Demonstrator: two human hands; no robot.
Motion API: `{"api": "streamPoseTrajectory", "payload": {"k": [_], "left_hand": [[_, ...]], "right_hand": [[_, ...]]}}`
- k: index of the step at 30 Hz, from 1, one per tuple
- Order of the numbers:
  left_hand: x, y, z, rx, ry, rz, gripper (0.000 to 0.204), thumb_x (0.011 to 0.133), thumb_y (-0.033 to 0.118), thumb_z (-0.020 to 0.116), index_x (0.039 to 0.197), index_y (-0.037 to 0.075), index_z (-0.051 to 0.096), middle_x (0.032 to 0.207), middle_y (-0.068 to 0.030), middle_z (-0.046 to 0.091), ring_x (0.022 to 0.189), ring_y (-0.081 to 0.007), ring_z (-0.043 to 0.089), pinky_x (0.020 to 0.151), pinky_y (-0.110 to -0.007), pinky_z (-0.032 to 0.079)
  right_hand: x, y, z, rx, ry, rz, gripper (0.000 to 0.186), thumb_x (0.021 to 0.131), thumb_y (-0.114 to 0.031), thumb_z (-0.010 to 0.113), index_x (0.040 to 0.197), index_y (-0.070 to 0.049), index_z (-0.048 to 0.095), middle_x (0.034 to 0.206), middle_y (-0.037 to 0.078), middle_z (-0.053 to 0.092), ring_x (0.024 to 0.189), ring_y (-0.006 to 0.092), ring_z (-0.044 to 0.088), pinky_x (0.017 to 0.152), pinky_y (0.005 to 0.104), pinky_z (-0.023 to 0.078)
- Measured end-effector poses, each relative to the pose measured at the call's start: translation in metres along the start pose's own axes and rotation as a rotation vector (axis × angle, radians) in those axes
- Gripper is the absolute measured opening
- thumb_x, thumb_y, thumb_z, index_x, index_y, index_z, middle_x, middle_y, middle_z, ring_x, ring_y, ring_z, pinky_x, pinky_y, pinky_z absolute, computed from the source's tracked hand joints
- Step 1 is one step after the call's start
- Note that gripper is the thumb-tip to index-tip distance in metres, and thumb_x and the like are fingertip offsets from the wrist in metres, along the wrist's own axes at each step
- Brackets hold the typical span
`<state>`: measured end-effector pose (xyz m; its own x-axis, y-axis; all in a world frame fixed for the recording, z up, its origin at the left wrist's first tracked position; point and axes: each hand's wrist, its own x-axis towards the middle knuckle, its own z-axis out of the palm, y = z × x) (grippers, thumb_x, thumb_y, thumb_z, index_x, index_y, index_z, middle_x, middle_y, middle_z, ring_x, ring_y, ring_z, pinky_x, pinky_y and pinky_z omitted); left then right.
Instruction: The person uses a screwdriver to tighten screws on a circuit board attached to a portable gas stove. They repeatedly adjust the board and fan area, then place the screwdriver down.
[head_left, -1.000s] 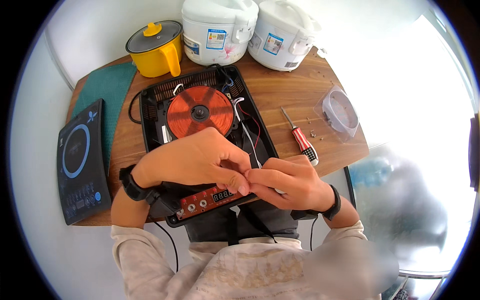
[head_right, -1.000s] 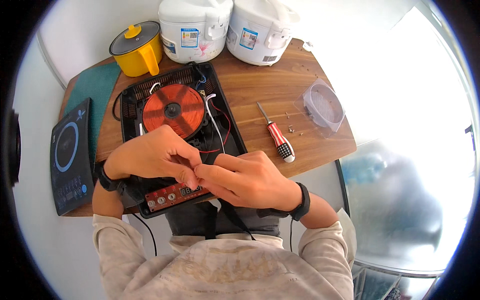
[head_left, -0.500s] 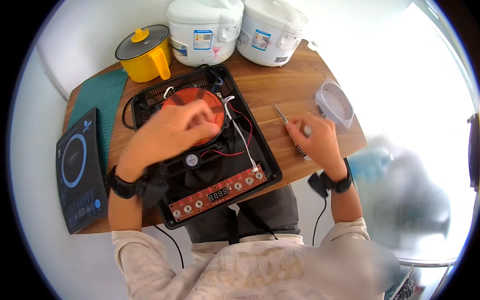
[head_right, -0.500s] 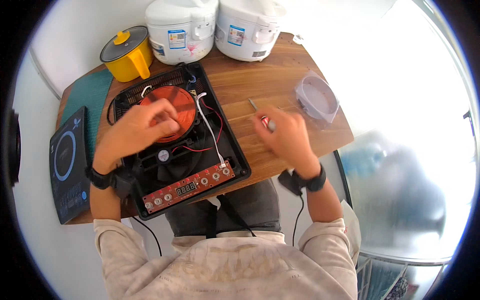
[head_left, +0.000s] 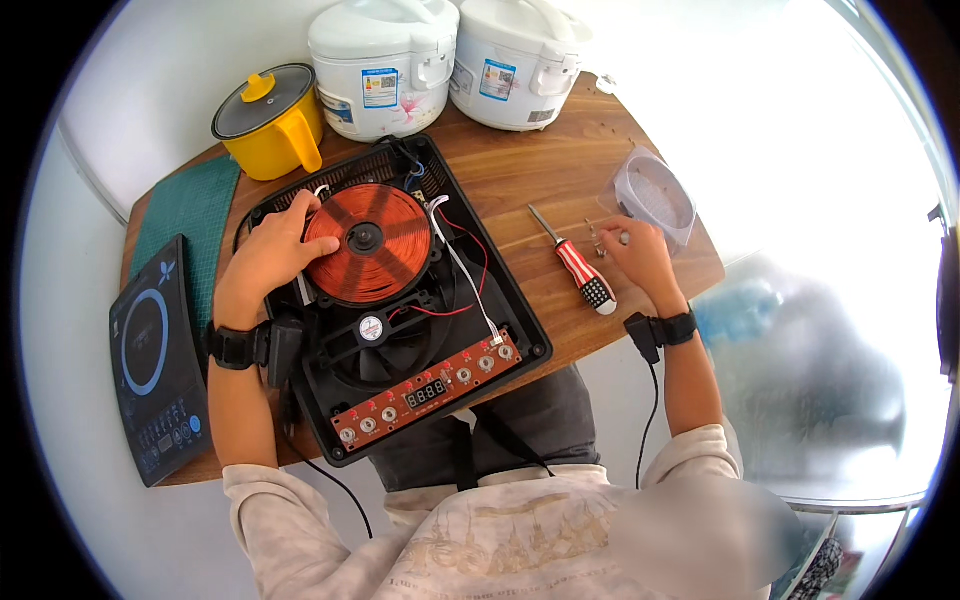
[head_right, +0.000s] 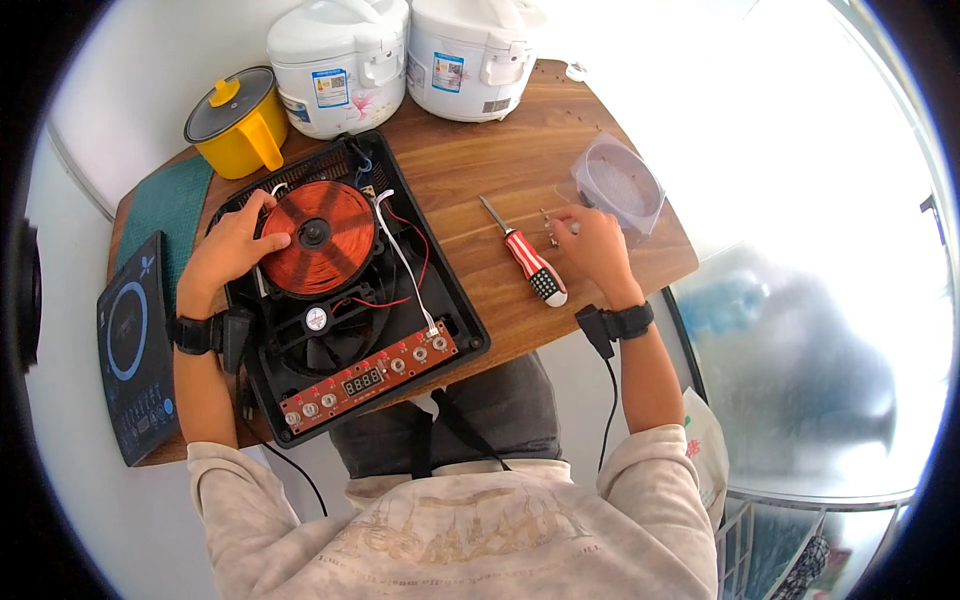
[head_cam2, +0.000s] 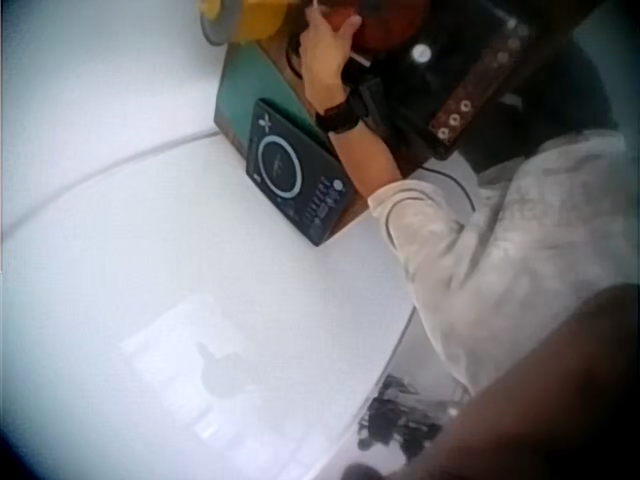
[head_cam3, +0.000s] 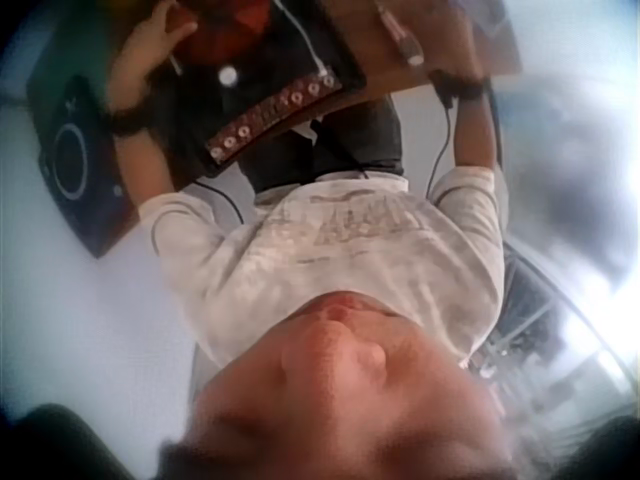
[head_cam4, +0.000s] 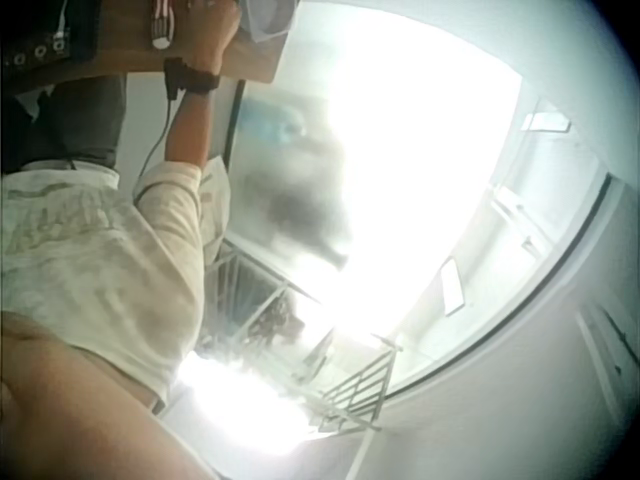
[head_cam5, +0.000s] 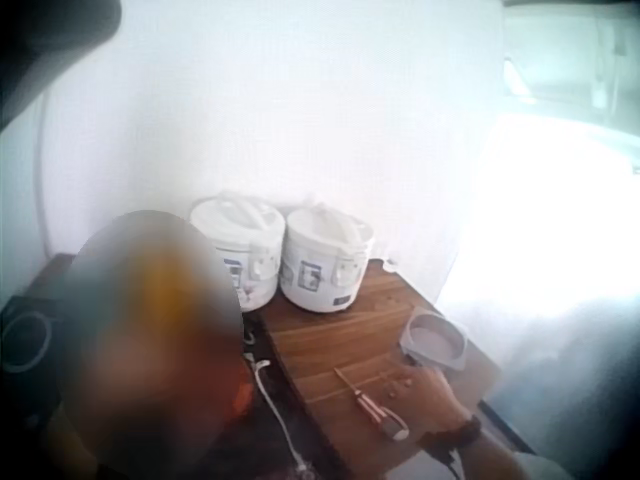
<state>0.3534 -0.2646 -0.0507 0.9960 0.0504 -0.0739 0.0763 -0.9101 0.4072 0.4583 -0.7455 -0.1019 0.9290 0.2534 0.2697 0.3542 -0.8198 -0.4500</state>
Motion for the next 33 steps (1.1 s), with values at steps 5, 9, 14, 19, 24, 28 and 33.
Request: {"api": "streamPoseTrajectory", "payload": {"k": [5,9,14,19,24,28,33], "left_hand": [[0.001,-0.01,0.003,-0.025,0.029,0.062,0.054,0.091,0.028,0.077,0.134,0.007,0.051,0.12,-0.0256,0.07,0.118,-0.0438,0.064,0.097,-0.049,0.05],[0.0,0.0,-0.002,-0.099,-0.01,0.02,0.055,0.091,0.026,0.077,0.135,0.007,0.051,0.123,-0.0256,0.069,0.12,-0.0433,0.063,0.098,-0.048,0.049],[-0.001,0.007,-0.007,-0.111,-0.054,-0.037,0.064,0.09,0.027,0.078,0.144,0.006,0.049,0.135,-0.0253,0.065,0.129,-0.0421,0.059,0.105,-0.046,0.047],[0.008,-0.021,0.002,-0.067,-0.038,0.088,0.075,0.088,0.03,0.08,0.15,0.002,0.049,0.146,-0.0245,0.058,0.137,-0.0391,0.053,0.114,-0.043,0.043],[0.005,-0.017,-0.001,-0.059,-0.005,0.105,0.072,0.085,0.024,0.083,0.146,0.002,0.053,0.135,-0.0224,0.065,0.128,-0.0357,0.061,0.107,-0.042,0.048],[0.004,-0.011,-0.005,-0.04,-0.046,0.088,0.073,0.084,0.025,0.084,0.146,0.004,0.052,0.135,-0.0218,0.064,0.129,-0.0363,0.06,0.108,-0.042,0.048],[0.002,-0.009,-0.012,-0.049,-0.113,0.08,0.072,0.084,0.028,0.083,0.145,0.004,0.052,0.139,-0.0218,0.062,0.132,-0.0391,0.057,0.11,-0.044,0.047]], "right_hand": [[-0.011,0.0,-0.012,0.002,0.058,0.003,0.02,0.091,-0.022,0.071,0.095,-0.003,0.077,0.085,0.016,0.075,0.078,0.0359,0.072,0.073,0.0419,0.055],[-0.028,0.016,-0.017,-0.021,0.045,0.055,0.019,0.091,-0.021,0.07,0.096,-0.003,0.076,0.084,0.015,0.074,0.078,0.0348,0.072,0.072,0.0411,0.054],[-0.051,0.014,-0.019,0.014,0.029,0.13,0.017,0.092,-0.019,0.07,0.097,-0.003,0.074,0.08,0.014,0.072,0.075,0.0353,0.07,0.07,0.041,0.053],[-0.073,-0.001,-0.019,0.039,0.05,0.114,0.016,0.092,-0.018,0.07,0.094,-0.002,0.072,0.079,0.016,0.071,0.073,0.0355,0.069,0.07,0.0406,0.053],[-0.098,-0.024,-0.026,0.079,0.032,0.116,0.013,0.092,-0.014,0.07,0.097,-0.002,0.072,0.07,0.014,0.065,0.064,0.0306,0.065,0.064,0.0371,0.05],[-0.109,-0.051,-0.033,0.122,-0.015,0.075,0.011,0.092,-0.012,0.07,0.099,-0.004,0.072,0.066,0.012,0.062,0.057,0.0264,0.06,0.059,0.0343,0.047],[-0.112,-0.091,-0.04,0.164,-0.09,0.016,0.011,0.091,-0.011,0.071,0.101,-0.006,0.071,0.066,0.011,0.061,0.051,0.0261,0.056,0.055,0.0334,0.045]]}}
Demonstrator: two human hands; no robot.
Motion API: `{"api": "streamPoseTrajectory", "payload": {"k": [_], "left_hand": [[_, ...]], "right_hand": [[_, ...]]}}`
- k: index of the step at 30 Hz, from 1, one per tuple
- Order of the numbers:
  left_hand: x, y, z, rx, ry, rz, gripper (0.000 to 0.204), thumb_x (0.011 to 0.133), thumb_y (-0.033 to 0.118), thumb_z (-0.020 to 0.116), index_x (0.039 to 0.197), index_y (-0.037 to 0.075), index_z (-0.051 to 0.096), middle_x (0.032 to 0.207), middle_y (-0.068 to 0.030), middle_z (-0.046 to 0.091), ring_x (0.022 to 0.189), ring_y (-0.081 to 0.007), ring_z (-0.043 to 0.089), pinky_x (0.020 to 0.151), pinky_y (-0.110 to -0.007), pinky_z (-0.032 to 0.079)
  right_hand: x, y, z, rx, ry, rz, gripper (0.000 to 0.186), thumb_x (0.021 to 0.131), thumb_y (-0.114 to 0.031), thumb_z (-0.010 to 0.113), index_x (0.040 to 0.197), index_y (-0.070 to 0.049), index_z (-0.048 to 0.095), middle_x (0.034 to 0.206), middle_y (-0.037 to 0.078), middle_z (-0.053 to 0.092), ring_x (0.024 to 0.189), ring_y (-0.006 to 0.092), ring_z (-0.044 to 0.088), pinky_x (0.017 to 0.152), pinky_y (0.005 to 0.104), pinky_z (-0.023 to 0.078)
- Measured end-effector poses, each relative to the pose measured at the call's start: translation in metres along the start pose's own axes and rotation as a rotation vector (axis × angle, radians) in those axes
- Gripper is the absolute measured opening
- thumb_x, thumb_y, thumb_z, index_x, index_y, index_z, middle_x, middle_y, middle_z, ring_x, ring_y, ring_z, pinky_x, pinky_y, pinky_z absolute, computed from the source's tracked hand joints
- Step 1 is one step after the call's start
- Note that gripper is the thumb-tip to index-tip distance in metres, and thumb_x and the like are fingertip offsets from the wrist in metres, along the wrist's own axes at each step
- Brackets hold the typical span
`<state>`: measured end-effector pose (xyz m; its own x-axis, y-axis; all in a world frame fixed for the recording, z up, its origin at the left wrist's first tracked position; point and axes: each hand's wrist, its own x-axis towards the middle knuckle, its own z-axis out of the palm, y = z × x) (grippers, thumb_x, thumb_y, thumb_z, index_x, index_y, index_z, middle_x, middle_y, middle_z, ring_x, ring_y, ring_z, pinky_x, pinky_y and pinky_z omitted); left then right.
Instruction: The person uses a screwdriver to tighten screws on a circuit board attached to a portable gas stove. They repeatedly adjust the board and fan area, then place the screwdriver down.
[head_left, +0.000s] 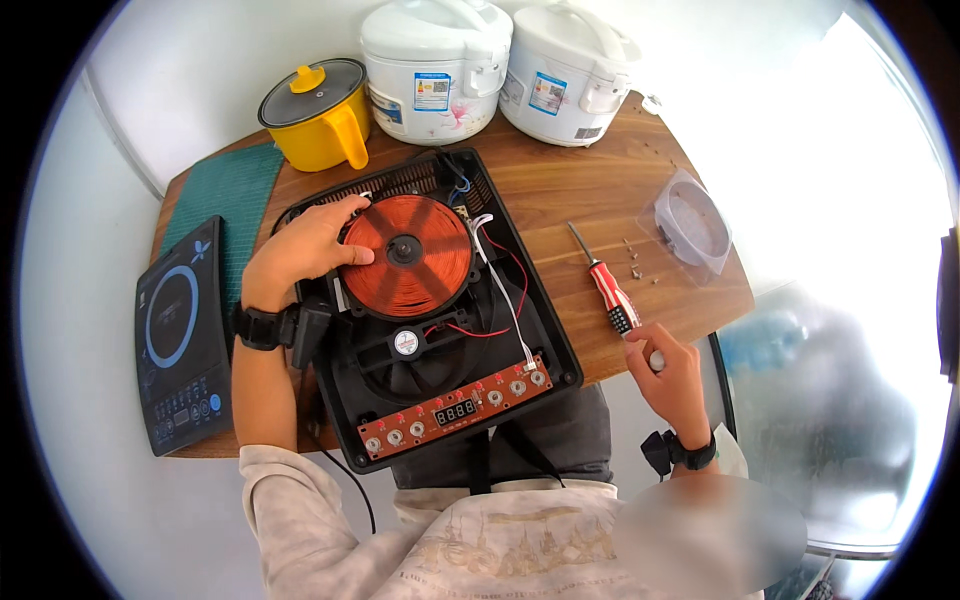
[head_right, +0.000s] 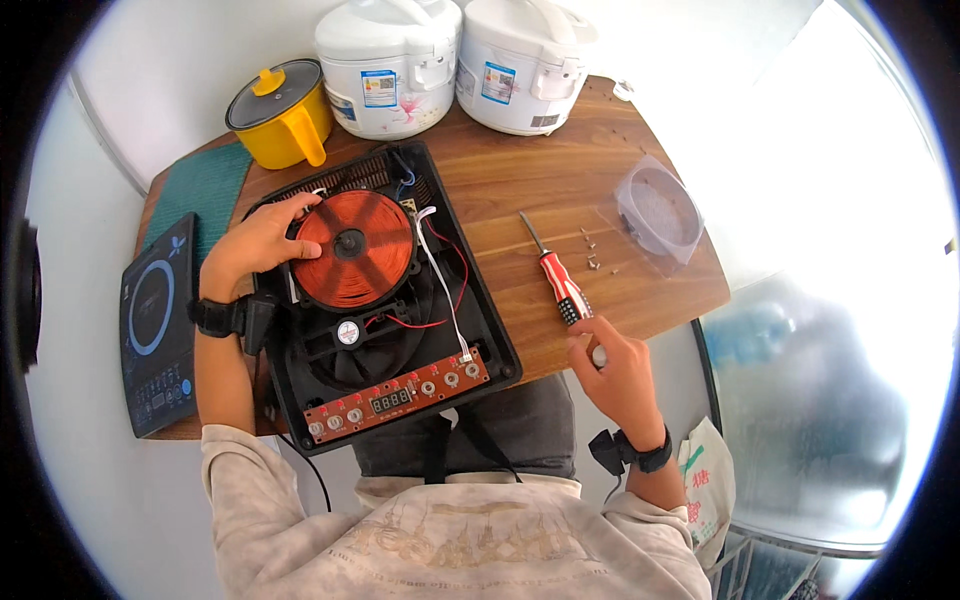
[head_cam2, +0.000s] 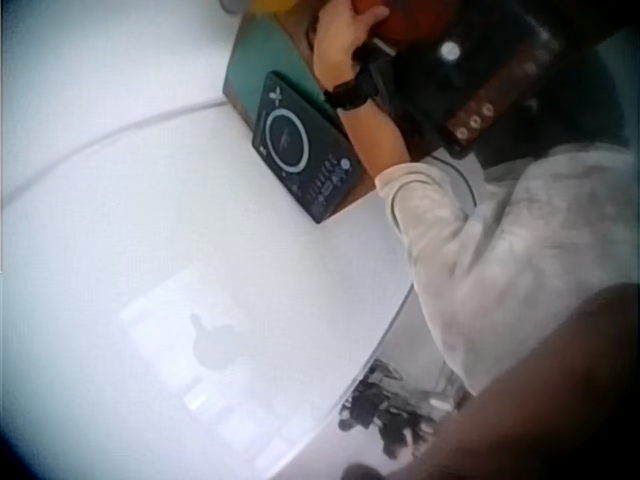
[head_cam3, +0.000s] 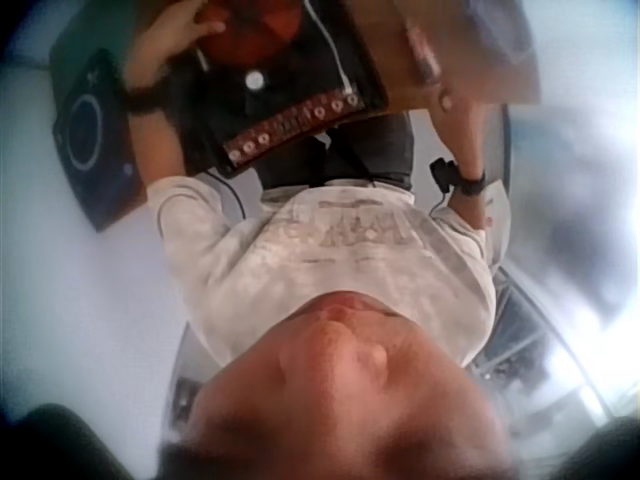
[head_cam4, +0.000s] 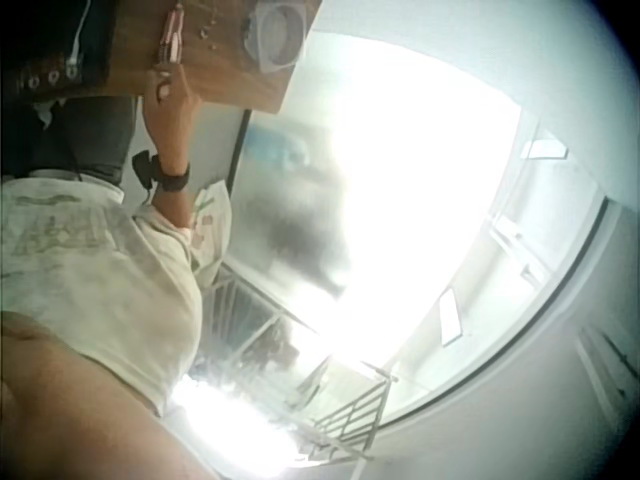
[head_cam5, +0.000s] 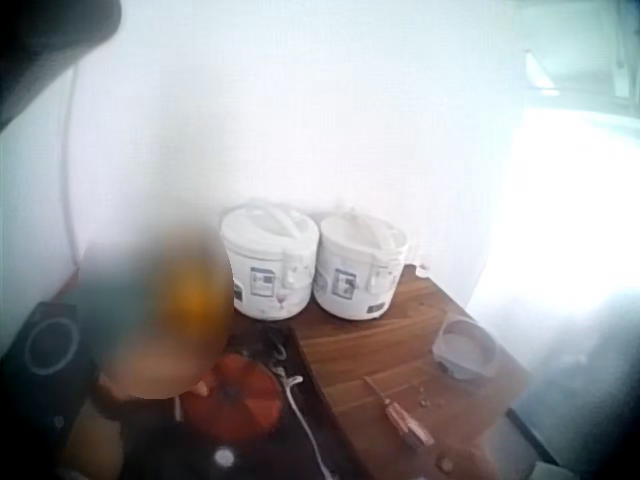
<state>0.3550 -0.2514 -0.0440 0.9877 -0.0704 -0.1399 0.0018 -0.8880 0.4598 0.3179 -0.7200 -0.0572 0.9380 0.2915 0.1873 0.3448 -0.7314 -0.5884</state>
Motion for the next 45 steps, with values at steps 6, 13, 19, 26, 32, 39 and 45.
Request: {"api": "streamPoseTrajectory", "payload": {"k": [6,13,19,26,32,39,45], "left_hand": [[-0.003,0.017,-0.015,0.011,-0.159,-0.056,0.071,0.081,0.027,0.085,0.142,0.006,0.055,0.133,-0.021,0.065,0.124,-0.0389,0.061,0.102,-0.045,0.05],[-0.009,0.011,-0.012,0.086,0.022,0.058,0.064,0.088,0.034,0.078,0.142,0.007,0.058,0.147,-0.0175,0.056,0.126,-0.0378,0.06,0.105,-0.044,0.049],[0.014,0.021,0.017,0.02,0.098,0.314,0.072,0.09,0.033,0.077,0.149,0.003,0.05,0.158,-0.0197,0.045,0.145,-0.0359,0.044,0.121,-0.041,0.037],[0.021,0.018,0.02,-0.049,-0.038,0.237,0.071,0.09,0.034,0.077,0.146,-0.001,0.052,0.154,-0.0197,0.05,0.144,-0.0349,0.046,0.12,-0.04,0.038],[0.014,0.012,0.024,-0.059,0.005,0.254,0.068,0.084,0.027,0.082,0.141,0.0,0.056,0.154,-0.0205,0.05,0.143,-0.0356,0.047,0.118,-0.041,0.04],[0.017,0.008,0.023,-0.038,0.026,0.274,0.07,0.082,0.027,0.083,0.142,0.003,0.056,0.154,-0.0174,0.053,0.142,-0.0353,0.049,0.117,-0.042,0.041],[0.019,0.01,0.025,-0.041,0.033,0.276,0.071,0.082,0.027,0.083,0.141,0.0,0.056,0.153,-0.0191,0.053,0.142,-0.0362,0.048,0.118,-0.042,0.041]], "right_hand": [[0.019,-0.024,-0.007,0.127,-0.069,0.016,0.019,0.086,-0.005,0.073,0.104,-0.005,0.066,0.071,0.006,0.061,0.061,0.0184,0.059,0.062,0.0315,0.048],[0.067,-0.07,-0.032,0.665,-0.044,-0.271,0.036,0.085,0.009,0.062,0.115,-0.003,0.049,0.106,0.006,0.061,0.093,0.0134,0.06,0.083,0.0288,0.051],[0.147,-0.141,-0.003,0.72,-0.017,-0.478,0.032,0.09,0.009,0.061,0.117,-0.003,0.049,0.103,0.007,0.056,0.096,0.0185,0.06,0.091,0.0312,0.05],[0.215,-0.154,0.07,0.391,0.084,-0.712,0.023,0.096,0.0,0.065,0.112,-0.001,0.049,0.108,0.018,0.052,0.094,0.0404,0.056,0.085,0.0425,0.049],[0.234,-0.147,0.081,0.34,0.075,-0.646,0.025,0.095,0.0,0.067,0.112,-0.001,0.048,0.109,0.019,0.052,0.094,0.0424,0.057,0.082,0.0448,0.049],[0.244,-0.142,0.084,0.34,0.07,-0.69,0.024,0.095,0.001,0.066,0.111,-0.001,0.048,0.109,0.019,0.053,0.092,0.0416,0.058,0.081,0.0444,0.049],[0.242,-0.136,0.081,0.359,0.093,-0.672,0.024,0.094,0.003,0.065,0.111,-0.002,0.049,0.108,0.017,0.054,0.088,0.0366,0.06,0.075,0.0389,0.05]]}}
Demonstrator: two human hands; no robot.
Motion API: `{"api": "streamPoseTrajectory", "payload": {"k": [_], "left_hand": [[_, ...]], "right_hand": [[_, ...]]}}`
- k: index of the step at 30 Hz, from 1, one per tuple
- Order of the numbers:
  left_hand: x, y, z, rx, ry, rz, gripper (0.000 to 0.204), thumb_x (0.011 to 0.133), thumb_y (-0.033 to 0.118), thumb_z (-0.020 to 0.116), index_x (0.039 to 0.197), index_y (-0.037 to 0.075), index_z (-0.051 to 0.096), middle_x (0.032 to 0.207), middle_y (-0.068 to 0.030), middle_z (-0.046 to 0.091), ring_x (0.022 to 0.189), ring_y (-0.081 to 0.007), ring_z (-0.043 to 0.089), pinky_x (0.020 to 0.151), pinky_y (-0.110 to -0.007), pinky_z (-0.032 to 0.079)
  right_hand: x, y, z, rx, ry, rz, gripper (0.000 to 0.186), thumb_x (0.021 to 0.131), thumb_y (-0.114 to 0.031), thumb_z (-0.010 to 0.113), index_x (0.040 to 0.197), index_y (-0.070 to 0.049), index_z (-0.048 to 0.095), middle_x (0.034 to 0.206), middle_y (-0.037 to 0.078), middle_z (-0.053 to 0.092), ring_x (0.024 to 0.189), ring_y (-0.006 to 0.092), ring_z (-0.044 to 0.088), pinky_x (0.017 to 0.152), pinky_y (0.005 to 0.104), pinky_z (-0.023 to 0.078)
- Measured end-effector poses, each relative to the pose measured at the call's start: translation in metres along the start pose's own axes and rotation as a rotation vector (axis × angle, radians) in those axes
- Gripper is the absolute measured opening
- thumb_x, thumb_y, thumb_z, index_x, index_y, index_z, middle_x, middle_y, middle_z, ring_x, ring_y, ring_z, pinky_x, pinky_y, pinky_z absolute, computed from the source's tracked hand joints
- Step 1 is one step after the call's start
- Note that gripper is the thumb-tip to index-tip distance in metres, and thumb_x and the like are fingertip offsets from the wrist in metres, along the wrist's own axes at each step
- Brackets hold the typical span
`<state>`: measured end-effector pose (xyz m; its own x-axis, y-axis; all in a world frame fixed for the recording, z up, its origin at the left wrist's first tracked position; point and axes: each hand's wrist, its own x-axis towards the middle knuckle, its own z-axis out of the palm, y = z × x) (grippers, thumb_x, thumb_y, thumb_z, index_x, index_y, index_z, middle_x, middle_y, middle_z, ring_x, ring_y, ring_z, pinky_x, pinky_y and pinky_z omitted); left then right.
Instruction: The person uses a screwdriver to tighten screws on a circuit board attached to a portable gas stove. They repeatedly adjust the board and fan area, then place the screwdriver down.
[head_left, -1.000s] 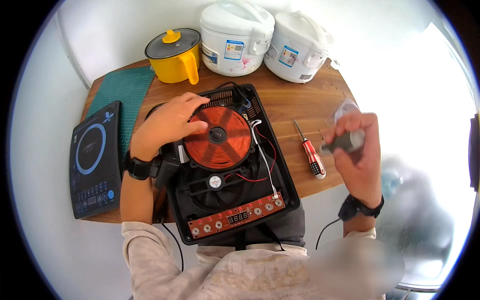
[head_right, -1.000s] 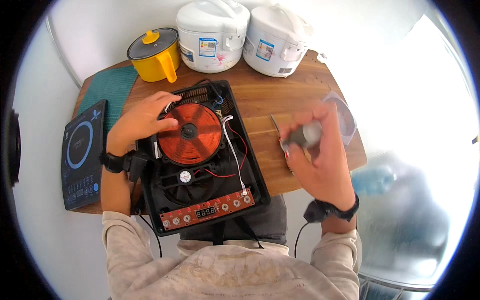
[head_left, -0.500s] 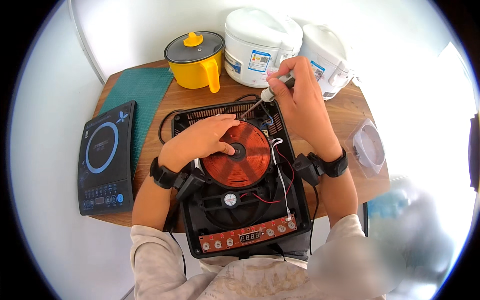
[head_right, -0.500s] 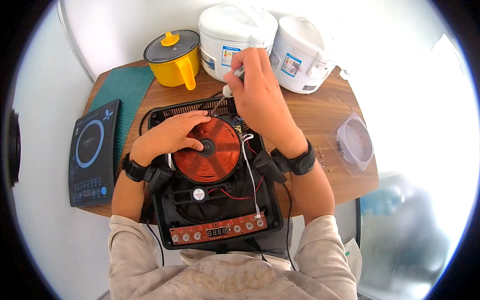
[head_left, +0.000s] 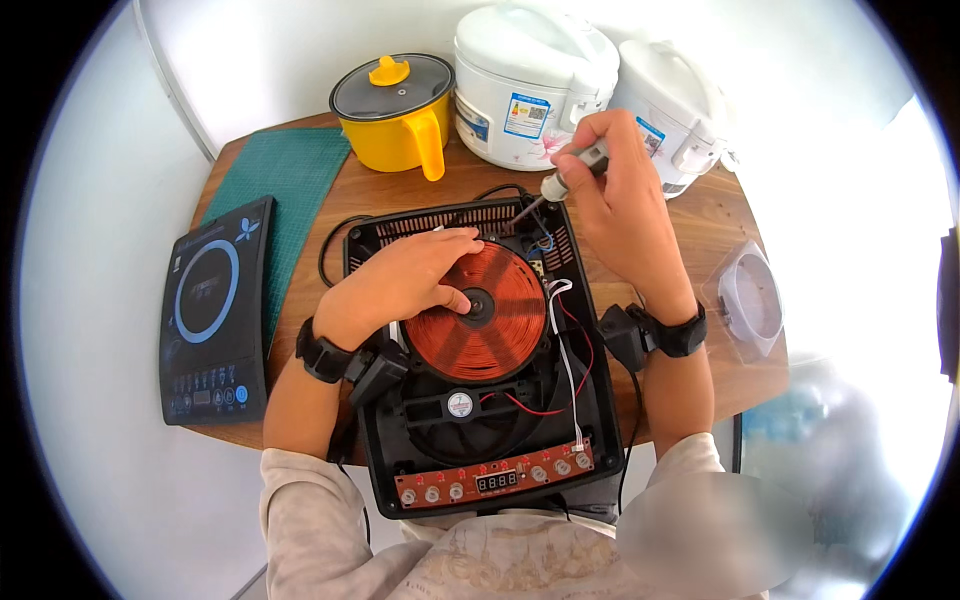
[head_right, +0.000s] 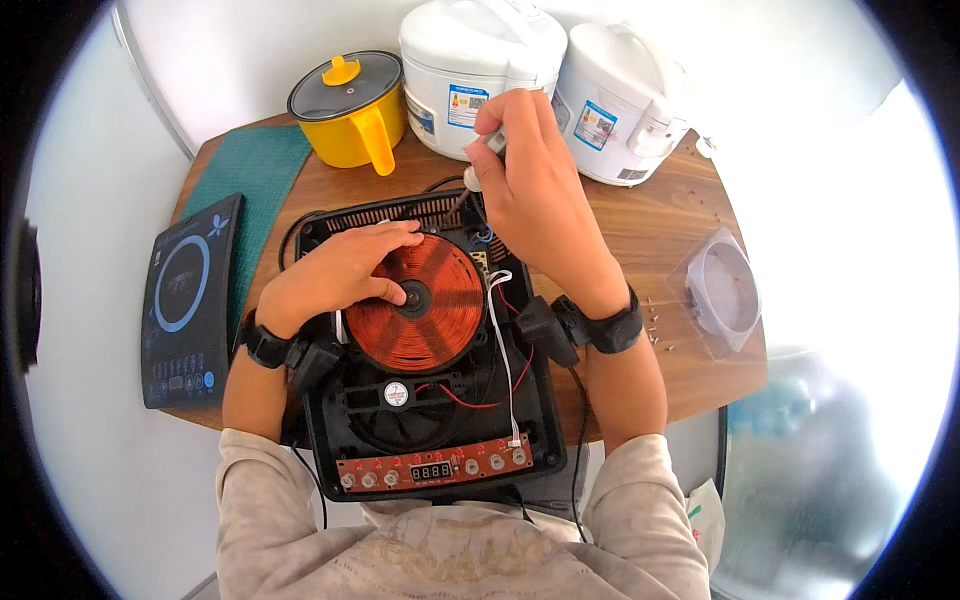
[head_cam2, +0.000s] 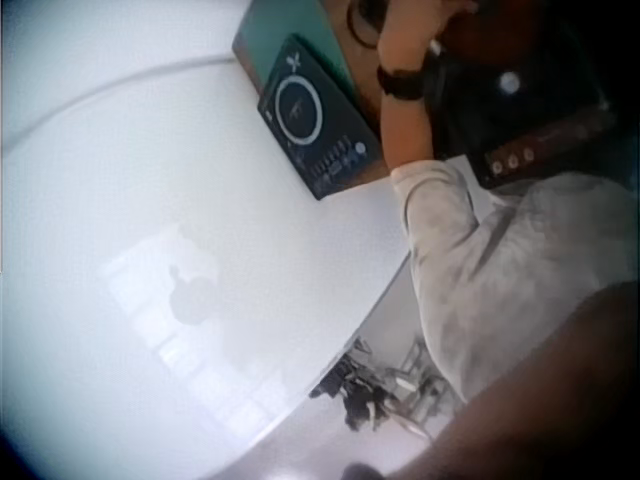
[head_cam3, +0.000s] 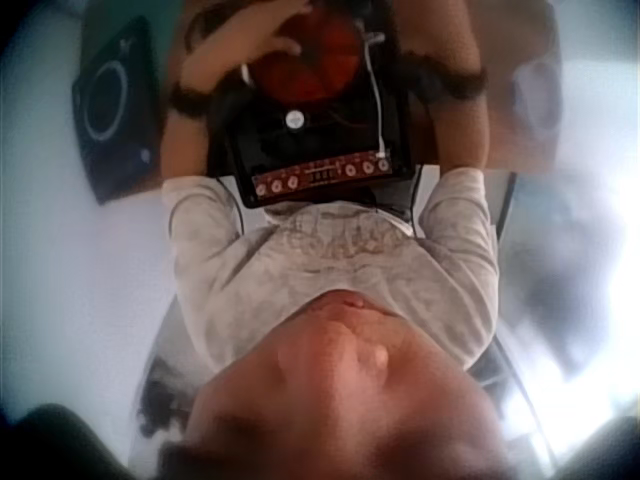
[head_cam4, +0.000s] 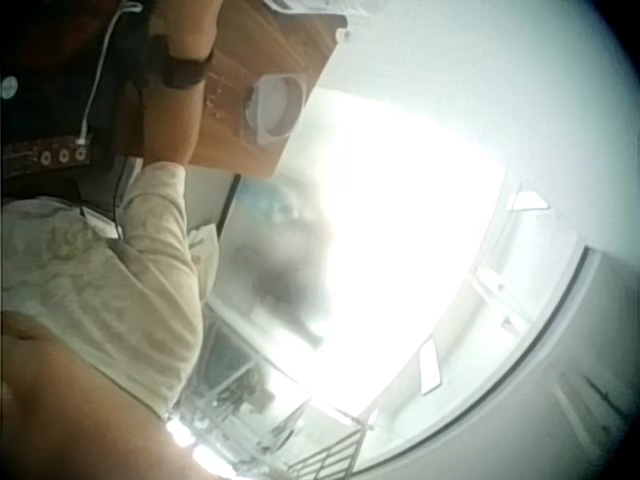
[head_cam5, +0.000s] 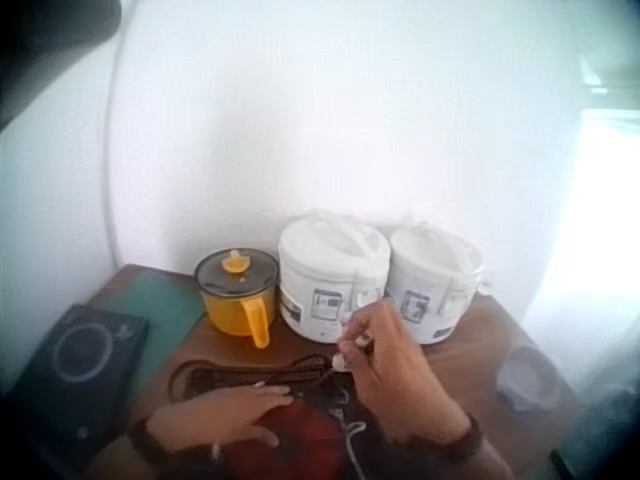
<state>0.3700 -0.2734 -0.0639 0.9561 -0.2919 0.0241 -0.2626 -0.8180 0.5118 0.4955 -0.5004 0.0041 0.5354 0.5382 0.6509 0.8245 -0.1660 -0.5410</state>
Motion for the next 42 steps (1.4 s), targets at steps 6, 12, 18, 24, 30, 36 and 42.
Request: {"api": "streamPoseTrajectory", "payload": {"k": [6,12,18,24,30,36,42], "left_hand": [[-0.004,0.007,-0.003,-0.005,0.002,-0.04,0.064,0.086,0.025,0.08,0.141,0.002,0.057,0.153,-0.021,0.052,0.143,-0.0367,0.048,0.118,-0.042,0.04],[-0.072,0.056,-0.031,-0.012,0.248,-0.13,0.041,0.094,0.016,0.072,0.131,0.001,0.062,0.131,-0.0176,0.065,0.121,-0.0329,0.062,0.106,-0.041,0.049],[-0.195,0.125,0.022,-0.2,0.422,-0.628,0.013,0.097,0.013,0.069,0.1,0.002,0.064,0.078,-0.0071,0.068,0.07,-0.0124,0.065,0.064,-0.029,0.051],[-0.246,0.174,0.117,-0.698,0.461,-0.926,0.044,0.102,0.028,0.067,0.133,0.004,0.047,0.088,-0.0118,0.072,0.067,-0.0169,0.07,0.059,-0.029,0.055],[-0.218,0.179,0.146,-1.177,0.73,-0.864,0.046,0.108,0.033,0.056,0.142,0.007,0.041,0.095,-0.0162,0.071,0.066,-0.0197,0.072,0.059,-0.031,0.06],[-0.244,0.121,0.126,-0.97,0.892,-0.923,0.036,0.11,0.032,0.051,0.136,0.008,0.045,0.084,-0.0105,0.066,0.059,-0.0172,0.066,0.052,-0.03,0.057],[-0.26,0.087,0.112,-1.034,1.106,-0.898,0.043,0.109,0.04,0.051,0.134,0.005,0.041,0.1,-0.0134,0.067,0.075,-0.0215,0.071,0.061,-0.034,0.06]], "right_hand": [[-0.006,-0.039,-0.031,0.382,0.152,-0.018,0.016,0.087,0.006,0.059,0.101,-0.002,0.054,0.088,0.011,0.059,0.067,0.0193,0.055,0.061,0.0303,0.044],[-0.048,-0.092,-0.102,0.262,-0.1,-0.184,0.02,0.064,0.008,0.052,0.08,-0.001,0.058,0.07,0.008,0.053,0.058,0.0204,0.049,0.054,0.0287,0.037],[-0.132,-0.062,-0.084,0.019,-0.601,0.02,0.033,0.076,-0.001,0.061,0.108,-0.005,0.063,0.078,0.012,0.059,0.062,0.032,0.06,0.054,0.0416,0.047],[-0.177,-0.036,-0.059,-0.149,-0.561,0.086,0.028,0.095,-0.017,0.064,0.122,-0.01,0.064,0.088,0.014,0.061,0.07,0.0383,0.064,0.061,0.0479,0.054],[-0.195,-0.023,-0.054,-0.165,-0.537,0.147,0.012,0.092,-0.013,0.062,0.102,-0.005,0.064,0.081,0.018,0.063,0.072,0.0418,0.064,0.063,0.0508,0.053],[-0.215,-0.058,-0.046,0.026,-0.704,0.194,0.012,0.095,-0.017,0.062,0.101,-0.005,0.063,0.075,0.021,0.068,0.073,0.0442,0.067,0.065,0.0515,0.053],[-0.216,-0.095,-0.043,0.233,-0.819,0.139,0.039,0.098,-0.024,0.066,0.132,-0.005,0.061,0.088,0.023,0.072,0.079,0.0428,0.071,0.068,0.0493,0.057]]}}
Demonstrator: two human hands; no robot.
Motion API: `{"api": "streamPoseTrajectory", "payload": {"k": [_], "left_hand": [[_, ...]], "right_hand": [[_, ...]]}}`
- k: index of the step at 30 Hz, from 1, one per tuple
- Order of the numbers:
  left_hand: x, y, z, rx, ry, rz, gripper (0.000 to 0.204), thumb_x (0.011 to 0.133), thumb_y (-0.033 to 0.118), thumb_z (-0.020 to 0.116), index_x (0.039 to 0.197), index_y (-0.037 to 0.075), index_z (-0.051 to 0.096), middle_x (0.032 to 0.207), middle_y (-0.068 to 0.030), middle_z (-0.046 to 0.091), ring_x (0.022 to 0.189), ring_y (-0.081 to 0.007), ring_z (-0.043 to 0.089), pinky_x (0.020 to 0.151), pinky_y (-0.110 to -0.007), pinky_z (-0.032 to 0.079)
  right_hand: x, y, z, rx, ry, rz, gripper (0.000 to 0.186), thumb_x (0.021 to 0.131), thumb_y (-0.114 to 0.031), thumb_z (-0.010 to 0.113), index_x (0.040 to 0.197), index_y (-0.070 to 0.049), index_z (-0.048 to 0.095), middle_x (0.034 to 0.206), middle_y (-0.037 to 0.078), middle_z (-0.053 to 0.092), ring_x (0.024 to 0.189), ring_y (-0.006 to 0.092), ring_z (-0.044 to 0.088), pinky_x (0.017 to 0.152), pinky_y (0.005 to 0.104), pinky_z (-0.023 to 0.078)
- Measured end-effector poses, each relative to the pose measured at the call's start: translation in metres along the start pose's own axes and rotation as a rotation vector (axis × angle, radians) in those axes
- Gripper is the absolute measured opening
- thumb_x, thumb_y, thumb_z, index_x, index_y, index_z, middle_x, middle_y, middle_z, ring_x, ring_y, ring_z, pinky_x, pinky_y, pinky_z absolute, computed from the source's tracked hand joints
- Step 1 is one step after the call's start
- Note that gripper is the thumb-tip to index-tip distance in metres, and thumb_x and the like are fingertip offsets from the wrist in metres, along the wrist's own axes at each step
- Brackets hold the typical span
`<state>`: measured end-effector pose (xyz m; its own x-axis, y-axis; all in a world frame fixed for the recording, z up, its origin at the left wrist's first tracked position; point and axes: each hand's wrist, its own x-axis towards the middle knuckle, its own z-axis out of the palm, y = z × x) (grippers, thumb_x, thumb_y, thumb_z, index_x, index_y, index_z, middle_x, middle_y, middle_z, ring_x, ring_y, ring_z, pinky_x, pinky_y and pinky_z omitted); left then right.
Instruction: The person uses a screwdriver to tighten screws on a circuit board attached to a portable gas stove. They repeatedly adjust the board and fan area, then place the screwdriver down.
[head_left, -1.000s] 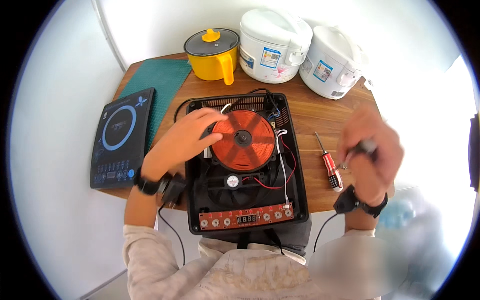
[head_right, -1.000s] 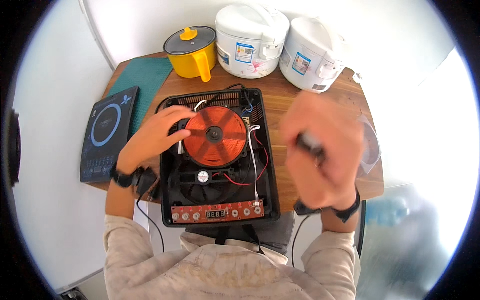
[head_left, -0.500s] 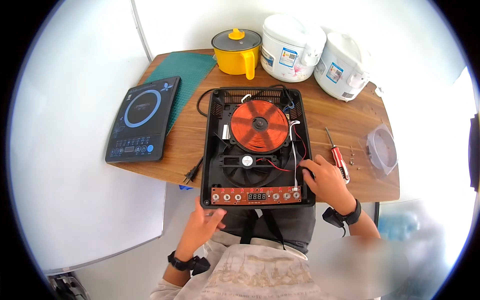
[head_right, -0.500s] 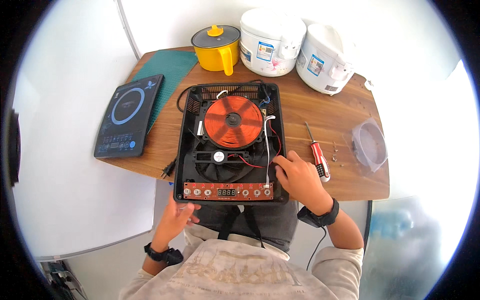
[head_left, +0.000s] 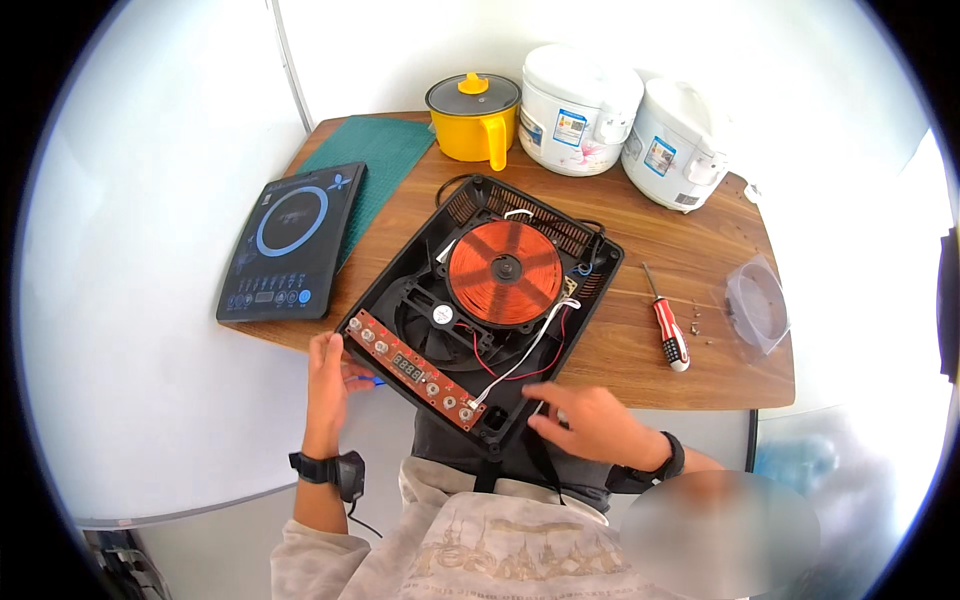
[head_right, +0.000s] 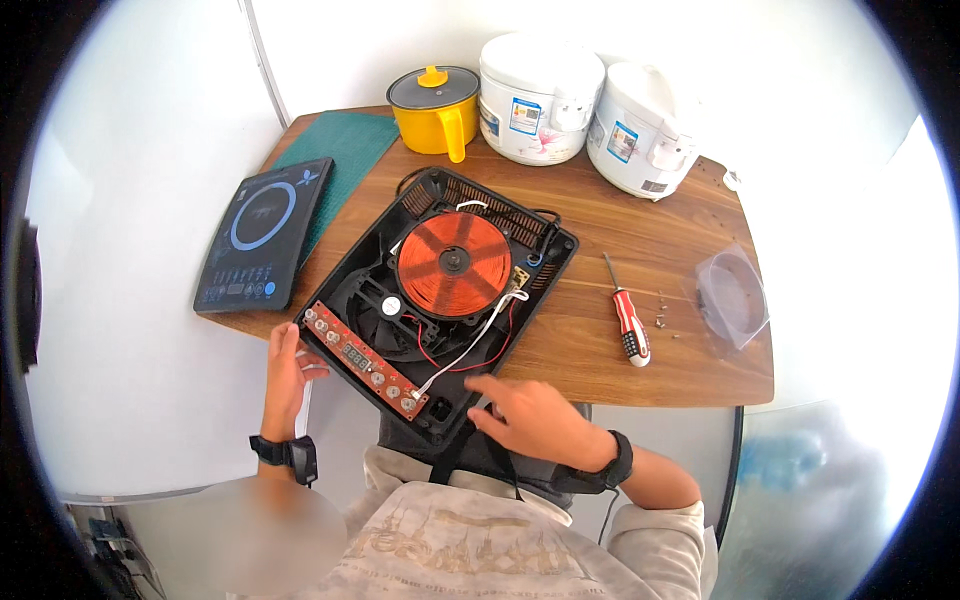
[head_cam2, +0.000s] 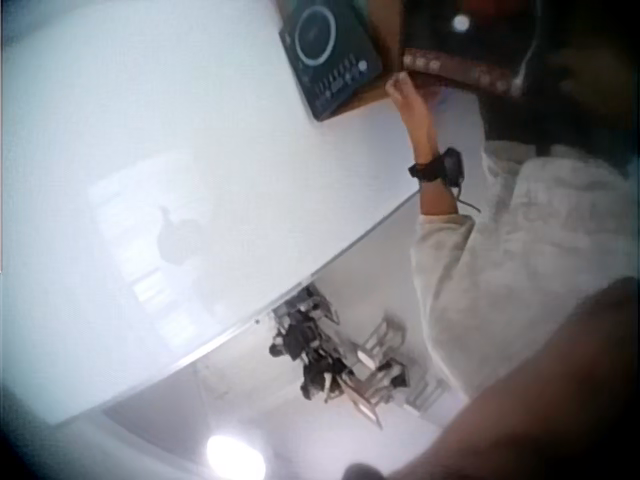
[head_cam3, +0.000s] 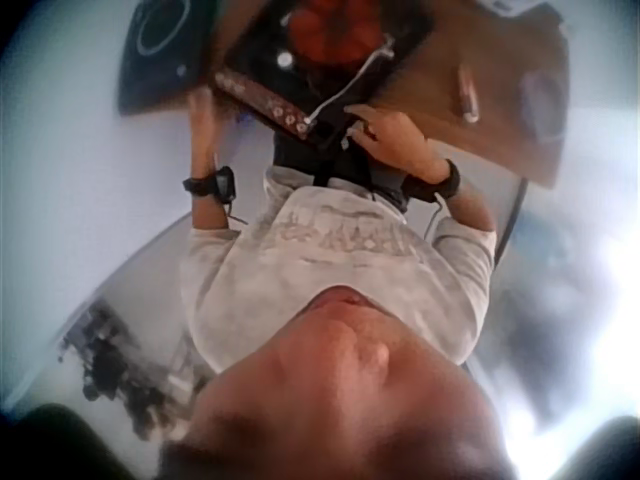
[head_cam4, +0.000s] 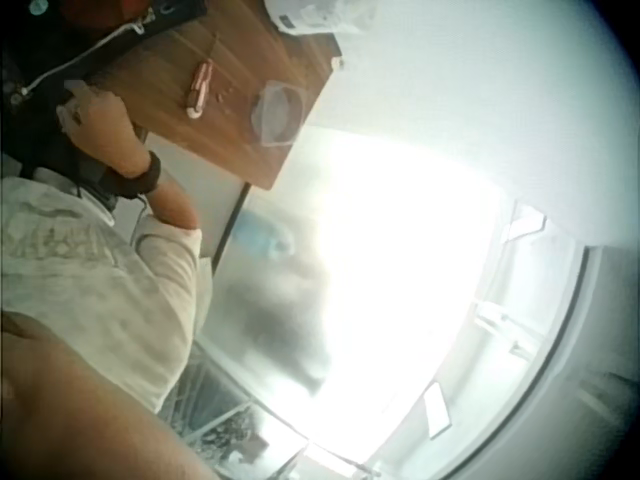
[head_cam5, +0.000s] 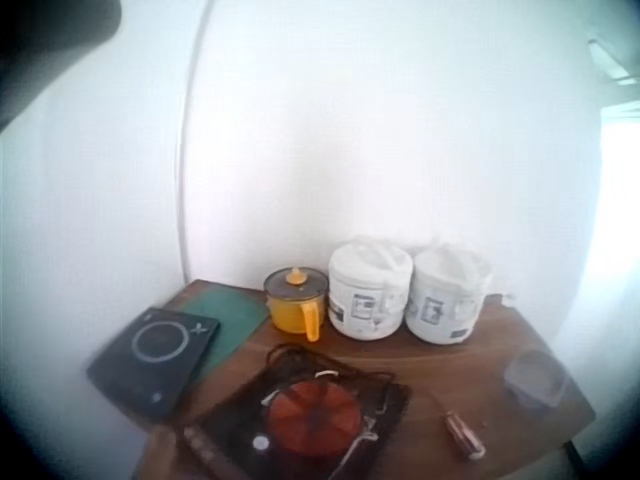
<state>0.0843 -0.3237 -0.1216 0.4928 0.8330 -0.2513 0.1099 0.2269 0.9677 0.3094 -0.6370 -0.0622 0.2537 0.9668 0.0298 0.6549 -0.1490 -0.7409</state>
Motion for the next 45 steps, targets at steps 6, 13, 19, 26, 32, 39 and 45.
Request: {"api": "streamPoseTrajectory", "payload": {"k": [6,13,19,26,32,39,45], "left_hand": [[-0.068,0.0,0.041,0.115,-0.229,-0.152,0.055,0.108,0.044,0.052,0.146,0.009,0.034,0.124,-0.0165,0.062,0.085,-0.0279,0.074,0.065,-0.042,0.064],[-0.056,-0.019,0.047,0.042,-0.375,-0.173,0.05,0.107,0.033,0.055,0.148,0.011,0.036,0.121,-0.0134,0.066,0.087,-0.025,0.074,0.068,-0.041,0.065],[-0.017,0.009,0.036,0.151,-0.292,-0.046,0.056,0.107,0.029,0.058,0.155,0.011,0.037,0.124,-0.0061,0.066,0.096,-0.0184,0.07,0.075,-0.037,0.061],[0.043,0.016,0.023,0.413,-0.239,0.21,0.08,0.102,0.023,0.063,0.163,-0.004,0.019,0.159,-0.0224,0.044,0.144,-0.0274,0.046,0.116,-0.035,0.038],[0.103,0.034,0.026,0.686,-0.259,0.35,0.077,0.096,0.022,0.066,0.158,-0.008,0.031,0.152,-0.0316,0.05,0.143,-0.0374,0.05,0.117,-0.038,0.038],[0.113,0.067,0.043,1.004,-0.307,0.544,0.044,0.098,0.011,0.057,0.141,0.0,0.059,0.136,-0.0257,0.062,0.125,-0.0419,0.061,0.108,-0.041,0.047],[0.127,0.076,0.061,1.016,-0.353,0.655,0.041,0.1,0.001,0.049,0.139,0.0,0.06,0.139,-0.0222,0.062,0.12,-0.0419,0.064,0.102,-0.041,0.05]], "right_hand": [[0.059,0.049,-0.076,-0.254,0.461,0.24,0.049,0.096,-0.028,0.068,0.136,-0.001,0.057,0.089,0.027,0.071,0.087,0.0447,0.071,0.077,0.0525,0.056],[0.094,0.124,-0.091,-0.573,0.467,0.309,0.039,0.095,-0.023,0.067,0.124,0.003,0.063,0.096,0.032,0.07,0.096,0.0496,0.069,0.084,0.0551,0.056],[0.066,0.115,-0.092,-0.447,0.367,0.404,0.026,0.095,-0.02,0.067,0.105,0.004,0.065,0.092,0.031,0.07,0.092,0.0506,0.068,0.081,0.0562,0.056],[0.029,0.082,-0.064,-0.379,0.364,0.341,0.032,0.099,-0.027,0.064,0.091,0.004,0.063,0.081,0.029,0.068,0.08,0.0493,0.067,0.072,0.0555,0.053],[0.004,0.058,-0.052,-0.214,0.229,0.268,0.035,0.098,-0.027,0.066,0.081,0.004,0.066,0.077,0.026,0.067,0.077,0.0479,0.066,0.069,0.0541,0.051],[-0.014,0.029,-0.024,-0.107,0.117,0.251,0.03,0.099,-0.027,0.066,0.087,0.0,0.068,0.074,0.024,0.067,0.072,0.0444,0.066,0.064,0.0513,0.05],[-0.024,0.014,0.0,0.001,-0.005,0.139,0.021,0.099,-0.022,0.065,0.1,-0.001,0.062,0.081,0.021,0.071,0.077,0.0443,0.069,0.069,0.0529,0.054]]}}
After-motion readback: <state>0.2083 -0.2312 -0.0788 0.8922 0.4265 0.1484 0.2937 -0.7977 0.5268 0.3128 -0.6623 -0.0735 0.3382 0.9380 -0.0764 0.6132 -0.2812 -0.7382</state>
